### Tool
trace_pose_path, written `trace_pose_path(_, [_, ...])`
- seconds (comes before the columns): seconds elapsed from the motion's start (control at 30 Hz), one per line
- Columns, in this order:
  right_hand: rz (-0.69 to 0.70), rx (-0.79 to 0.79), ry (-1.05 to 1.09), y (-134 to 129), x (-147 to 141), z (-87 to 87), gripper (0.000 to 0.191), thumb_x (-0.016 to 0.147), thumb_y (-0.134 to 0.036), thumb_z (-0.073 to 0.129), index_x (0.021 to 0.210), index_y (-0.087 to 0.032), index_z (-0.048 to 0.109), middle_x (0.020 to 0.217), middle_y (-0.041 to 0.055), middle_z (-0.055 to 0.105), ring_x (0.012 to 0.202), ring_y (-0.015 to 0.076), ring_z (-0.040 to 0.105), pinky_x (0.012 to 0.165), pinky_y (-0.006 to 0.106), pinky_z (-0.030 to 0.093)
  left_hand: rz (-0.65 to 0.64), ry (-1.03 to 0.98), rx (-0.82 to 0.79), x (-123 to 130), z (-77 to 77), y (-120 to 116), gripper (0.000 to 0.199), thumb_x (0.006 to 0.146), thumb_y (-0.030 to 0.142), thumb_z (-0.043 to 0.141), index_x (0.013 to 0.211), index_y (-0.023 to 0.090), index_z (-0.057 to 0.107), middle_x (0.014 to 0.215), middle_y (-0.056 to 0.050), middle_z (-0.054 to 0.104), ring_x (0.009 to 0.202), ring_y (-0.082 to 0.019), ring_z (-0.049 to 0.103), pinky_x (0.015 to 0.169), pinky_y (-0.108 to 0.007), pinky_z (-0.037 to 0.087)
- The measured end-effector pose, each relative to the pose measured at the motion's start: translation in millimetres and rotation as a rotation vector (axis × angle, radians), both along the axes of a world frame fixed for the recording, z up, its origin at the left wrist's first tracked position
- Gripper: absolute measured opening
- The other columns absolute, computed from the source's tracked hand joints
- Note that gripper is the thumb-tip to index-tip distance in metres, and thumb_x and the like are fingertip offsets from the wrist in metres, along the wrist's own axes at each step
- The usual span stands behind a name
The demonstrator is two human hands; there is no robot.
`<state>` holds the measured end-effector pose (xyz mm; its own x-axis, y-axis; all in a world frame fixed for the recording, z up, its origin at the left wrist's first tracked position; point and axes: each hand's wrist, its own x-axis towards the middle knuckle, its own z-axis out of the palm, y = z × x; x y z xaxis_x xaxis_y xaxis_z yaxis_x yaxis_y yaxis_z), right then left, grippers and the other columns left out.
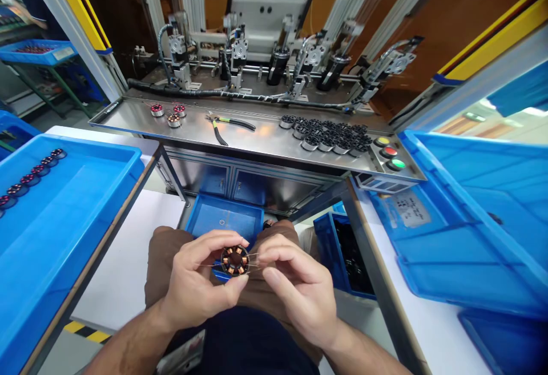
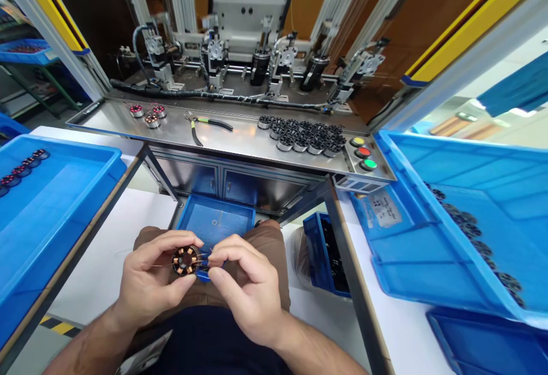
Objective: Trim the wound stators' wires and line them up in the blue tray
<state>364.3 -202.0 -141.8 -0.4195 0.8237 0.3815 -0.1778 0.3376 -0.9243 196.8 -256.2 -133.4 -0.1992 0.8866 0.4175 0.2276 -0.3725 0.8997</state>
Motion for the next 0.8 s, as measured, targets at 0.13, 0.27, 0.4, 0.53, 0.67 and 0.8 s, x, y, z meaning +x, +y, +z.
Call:
trace_pose_path(0.13, [0.011,0.149,-0.026,7.4,1.3,0.7,0.024,0.087,-0.007,0.063,0.105,-0.023,0.068,0.087,0.0046,0.066,0.081,0.0181,0.063,0.071,0.033,0.053,-0.050,-0.159,-0.070,2.8,5.9,0.7,0.049,0.060,-0.003,0.072,0.101,0.021,0.077,0.096,-0.007,0.078,0.086,-0.020,0.075,0.075,-0.024,0.063])
trace_pose_path(0.27, [0.015,0.224,-0.034,8.0,1.5,1.5,0.024,0.085,-0.004,0.064,0.099,-0.022,0.070,0.083,0.0046,0.066,0.076,0.0183,0.063,0.066,0.034,0.053,-0.058,-0.173,-0.073,4.1,7.3,0.3,0.049,0.058,-0.004,0.072,0.100,0.020,0.077,0.094,-0.007,0.079,0.085,-0.020,0.076,0.075,-0.025,0.064])
trace_pose_path(0.4, [-0.045,0.213,-0.017,-4.3,1.2,1.5,0.028,0.083,0.001,0.063,0.096,-0.022,0.070,0.079,0.0034,0.065,0.073,0.0173,0.062,0.064,0.033,0.052,-0.008,-0.046,-0.026,3.4,5.8,-1.0,0.051,0.061,-0.002,0.072,0.105,0.022,0.075,0.096,-0.006,0.078,0.087,-0.020,0.075,0.076,-0.025,0.063])
trace_pose_path(0.53, [-0.074,0.202,0.036,-16.0,-1.6,0.7,0.033,0.081,0.003,0.062,0.100,-0.024,0.071,0.080,0.0036,0.066,0.073,0.0180,0.062,0.066,0.034,0.053,0.074,0.102,0.064,4.1,3.9,-1.5,0.057,0.061,-0.002,0.073,0.111,0.024,0.072,0.100,-0.005,0.078,0.091,-0.020,0.073,0.080,-0.027,0.062])
trace_pose_path(0.67, [-0.029,0.202,0.060,-8.9,1.1,1.2,0.034,0.082,-0.002,0.067,0.105,-0.026,0.073,0.081,0.0034,0.067,0.073,0.0185,0.063,0.067,0.035,0.054,0.046,0.018,0.021,5.2,7.8,-1.7,0.056,0.060,-0.002,0.074,0.109,0.025,0.074,0.099,-0.004,0.078,0.090,-0.019,0.074,0.080,-0.025,0.061])
trace_pose_path(0.8, [0.079,0.197,0.045,13.4,7.1,6.1,0.039,0.081,-0.024,0.080,0.119,-0.030,0.072,0.098,0.0078,0.067,0.089,0.0227,0.065,0.075,0.038,0.057,-0.121,-0.317,-0.177,5.2,13.3,-2.2,0.047,0.061,0.000,0.071,0.100,0.025,0.078,0.092,-0.003,0.079,0.080,-0.018,0.075,0.072,-0.023,0.061])
